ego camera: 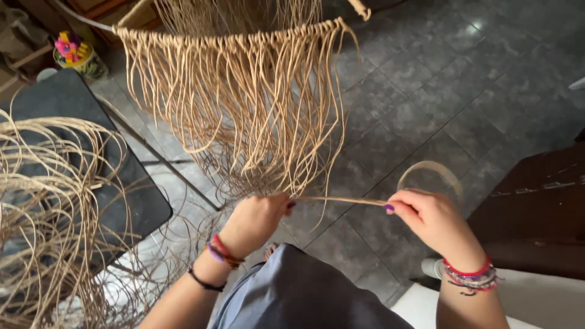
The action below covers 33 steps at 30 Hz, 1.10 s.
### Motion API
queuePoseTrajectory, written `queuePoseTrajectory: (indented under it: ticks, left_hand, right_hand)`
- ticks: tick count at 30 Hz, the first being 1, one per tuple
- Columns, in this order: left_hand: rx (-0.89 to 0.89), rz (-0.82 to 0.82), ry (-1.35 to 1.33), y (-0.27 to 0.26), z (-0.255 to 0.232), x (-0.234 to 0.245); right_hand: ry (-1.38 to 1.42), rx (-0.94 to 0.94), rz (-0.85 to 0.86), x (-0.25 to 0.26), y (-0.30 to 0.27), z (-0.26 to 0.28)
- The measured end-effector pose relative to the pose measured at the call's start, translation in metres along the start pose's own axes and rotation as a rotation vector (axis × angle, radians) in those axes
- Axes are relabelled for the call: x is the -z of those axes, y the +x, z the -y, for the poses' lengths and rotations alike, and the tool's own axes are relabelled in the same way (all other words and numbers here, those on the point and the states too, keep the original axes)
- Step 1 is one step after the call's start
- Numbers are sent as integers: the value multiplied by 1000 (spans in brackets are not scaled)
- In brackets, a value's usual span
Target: Weaving natural fiber strands onto a circular frame to create a decorative furniture item
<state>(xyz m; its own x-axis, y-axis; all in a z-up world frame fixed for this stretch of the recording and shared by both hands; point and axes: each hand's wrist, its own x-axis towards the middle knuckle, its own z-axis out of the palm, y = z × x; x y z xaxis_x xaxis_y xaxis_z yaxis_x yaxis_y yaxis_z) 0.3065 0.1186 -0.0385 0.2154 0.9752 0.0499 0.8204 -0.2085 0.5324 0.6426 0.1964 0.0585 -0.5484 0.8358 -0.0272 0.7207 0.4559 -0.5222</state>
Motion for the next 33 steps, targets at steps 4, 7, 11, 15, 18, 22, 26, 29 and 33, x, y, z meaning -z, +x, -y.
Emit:
queuePoseTrajectory:
  ticks: [4,7,11,15,18,22,26,29,33]
  left_hand:
    - [-667,-184,-448,22,-15,19]
    - [-696,-162,-364,41,-46,27]
    - [-108,154,-267,39,-40,64]
    - [-44,179,-213,39,-14,51]
    - [-329,78,-253,62,-56,40]
    - [-135,-118,-146,88,-71,1]
    - [30,-31,-412,90,-55,54]
    - [293,-57,-285,84,-43,48]
    - [404,10,-142,100,-85,40]
  right_hand:
    - [-3,113,31,-24,24,33]
    - [21,192,35,-36,39,35]
    - [113,22,22,1,38,20]
    - [73,51,79,-3,56,10]
    - [78,203,93,-12,83,16]
    - [-17,492,188,5,112,-5]
    - [57,433,250,42,139,-46]
    - [50,394,307,54,162,-83]
    - [31,480,328,52,180,-81]
